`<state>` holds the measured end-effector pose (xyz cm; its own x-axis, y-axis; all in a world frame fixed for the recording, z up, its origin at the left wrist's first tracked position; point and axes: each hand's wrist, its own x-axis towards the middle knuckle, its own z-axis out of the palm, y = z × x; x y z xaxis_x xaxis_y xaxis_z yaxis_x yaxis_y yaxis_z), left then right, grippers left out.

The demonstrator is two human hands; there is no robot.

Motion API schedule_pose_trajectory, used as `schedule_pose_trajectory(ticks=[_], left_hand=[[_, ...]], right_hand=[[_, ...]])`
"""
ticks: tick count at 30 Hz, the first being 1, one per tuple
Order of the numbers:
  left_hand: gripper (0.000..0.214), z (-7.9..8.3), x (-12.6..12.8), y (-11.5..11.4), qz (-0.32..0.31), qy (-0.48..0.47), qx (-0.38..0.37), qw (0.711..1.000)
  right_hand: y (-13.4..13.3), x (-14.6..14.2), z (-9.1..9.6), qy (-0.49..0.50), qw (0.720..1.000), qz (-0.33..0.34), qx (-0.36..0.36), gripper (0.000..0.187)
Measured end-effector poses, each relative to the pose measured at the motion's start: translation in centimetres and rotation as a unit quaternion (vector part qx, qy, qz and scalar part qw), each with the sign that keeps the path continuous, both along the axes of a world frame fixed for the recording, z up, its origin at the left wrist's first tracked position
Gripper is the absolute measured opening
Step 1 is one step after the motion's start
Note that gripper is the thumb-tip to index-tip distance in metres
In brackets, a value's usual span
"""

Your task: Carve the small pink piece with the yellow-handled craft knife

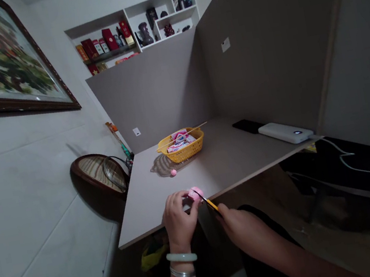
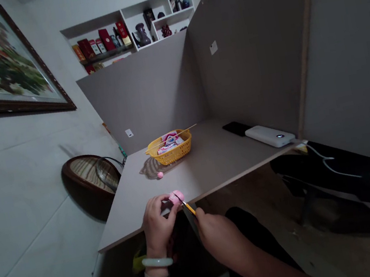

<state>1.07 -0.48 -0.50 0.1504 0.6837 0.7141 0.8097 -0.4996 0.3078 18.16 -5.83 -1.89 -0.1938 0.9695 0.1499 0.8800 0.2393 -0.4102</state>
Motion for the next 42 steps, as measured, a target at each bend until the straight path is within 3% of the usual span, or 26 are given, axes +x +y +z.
schedule_pose_trajectory(ticks=[13,20,28,34,38,42], left_hand=[[0.020,-0.2,0.0,0.2,-0.001,-0.024,-0.008,1.000],[0.023,-0.2,0.0,0.2,0.013,-0.025,-0.015,0.999],[0.022,-0.1,0.2,0.3,0.037,-0.025,-0.022,0.999],[0.021,-0.3,0.1,0.2,0.032,-0.020,-0.009,0.999],[0.020,-0.5,0.2,0.2,0.040,-0.008,0.003,0.999],[0.031,-0.4,0.1,0.2,0.045,-0.012,0.010,0.999]], right_hand=[[0.2,0.0,1.4,-0.028,1.000,0.014,-0.002,0.021],[0.0,0.0,-1.1,-0.004,1.000,-0.010,-0.025,0.021],[0.8,-0.2,-0.6,-0.005,1.000,0.003,0.009,0.021],[-0.9,1.7,-4.0,0.099,0.995,0.008,-0.029,0.028],[-1.8,3.3,-8.2,0.196,0.979,0.014,-0.048,0.036],[-2.6,3.6,-12.5,0.219,0.972,0.031,-0.081,0.042]])
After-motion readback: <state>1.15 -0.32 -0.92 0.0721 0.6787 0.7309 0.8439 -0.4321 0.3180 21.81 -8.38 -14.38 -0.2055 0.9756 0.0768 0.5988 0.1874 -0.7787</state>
